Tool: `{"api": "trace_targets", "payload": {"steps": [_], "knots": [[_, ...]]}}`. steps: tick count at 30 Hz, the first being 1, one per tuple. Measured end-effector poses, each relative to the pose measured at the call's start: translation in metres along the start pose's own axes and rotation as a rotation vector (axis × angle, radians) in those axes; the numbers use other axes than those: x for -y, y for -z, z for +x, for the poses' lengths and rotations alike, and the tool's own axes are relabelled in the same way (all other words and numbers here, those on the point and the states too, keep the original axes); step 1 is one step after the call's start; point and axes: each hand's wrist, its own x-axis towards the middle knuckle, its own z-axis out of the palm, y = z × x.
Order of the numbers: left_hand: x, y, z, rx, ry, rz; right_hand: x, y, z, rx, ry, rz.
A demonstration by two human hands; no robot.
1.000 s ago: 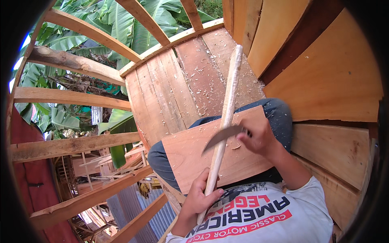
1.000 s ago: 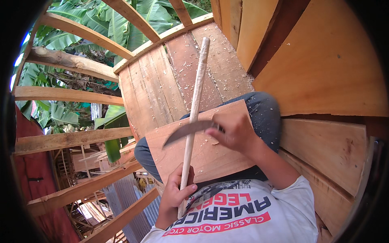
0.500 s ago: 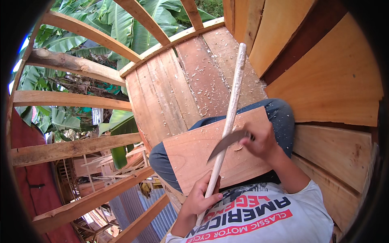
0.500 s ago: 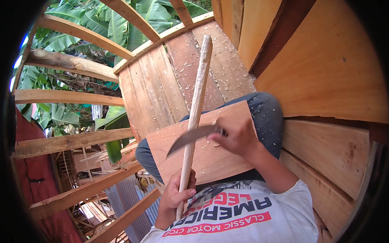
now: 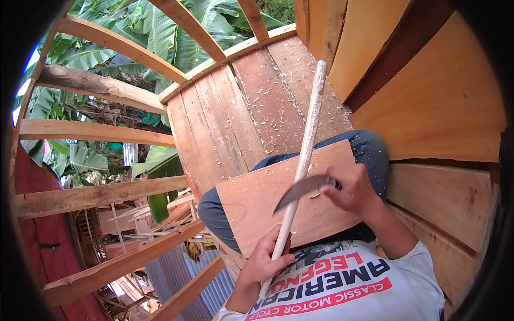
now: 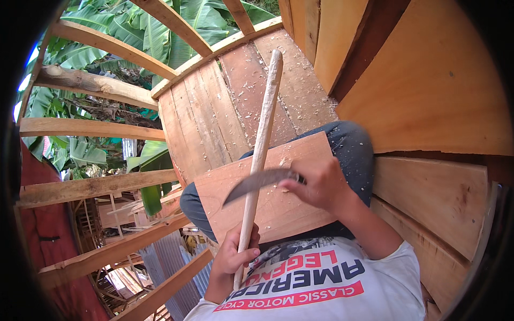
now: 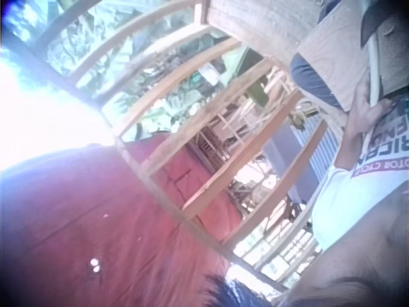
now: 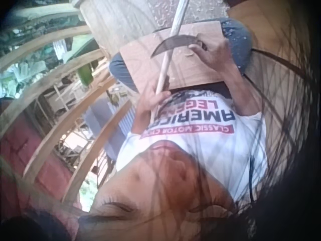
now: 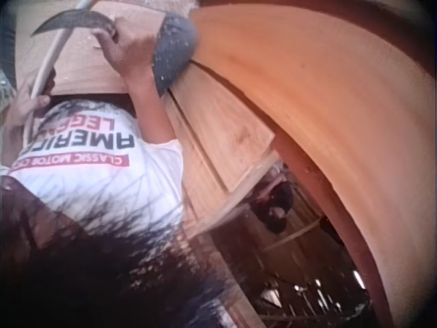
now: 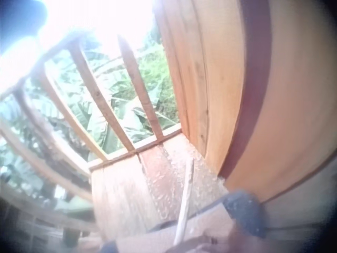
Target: The person sits cross-legged and uses a curved knife to shave and shape a long, thin piece of wood held in their left hand. They repeatedly scrape the wood to remove bark and smooth the surface, rotating the piece to work on different sides.
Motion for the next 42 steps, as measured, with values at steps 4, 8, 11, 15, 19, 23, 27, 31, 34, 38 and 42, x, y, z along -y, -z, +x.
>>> {"api": "trace_targets", "payload": {"steps": [4,8,11,15,19,23,27,31,34,38,42], "knots": [[0.003,-0.006,0.003,-0.017,-0.032,0.045,-0.002,0.004,0.001,-0.02,-0.043,0.011],[0.006,-0.002,-0.003,-0.038,-0.047,0.052,-0.003,0.005,0.005,-0.03,-0.036,-0.067],[0.009,-0.001,0.001,-0.052,-0.043,0.113,0.004,0.0,0.0,-0.018,-0.095,-0.049],[0.005,-0.004,-0.003,-0.08,-0.044,0.126,0.004,0.001,-0.003,0.028,-0.095,-0.047],[0.012,-0.005,0.002,-0.066,-0.114,0.197,0.004,-0.007,-0.007,-0.027,-0.01,0.048],[0.006,-0.001,-0.003,-0.004,-0.02,0.099,-0.015,0.0,0.001,-0.139,-0.111,0.097],[0.008,-0.006,-0.003,-0.029,0.064,0.066,-0.01,-0.001,-0.006,-0.027,0.071,0.049],[0.008,0.003,0.0,-0.08,0.067,0.096,-0.014,-0.002,0.002,-0.023,-0.199,0.119],[0.008,-0.003,0.001,-0.019,-0.001,0.096,-0.001,-0.001,-0.009,0.066,0.052,0.05],[0.006,0.003,0.001,-0.035,0.043,0.105,-0.018,0.003,0.01,-0.057,-0.369,0.219],[0.01,0.0,0.001,-0.021,-0.044,0.154,0.004,-0.006,-0.007,0.04,0.184,0.068]]}}
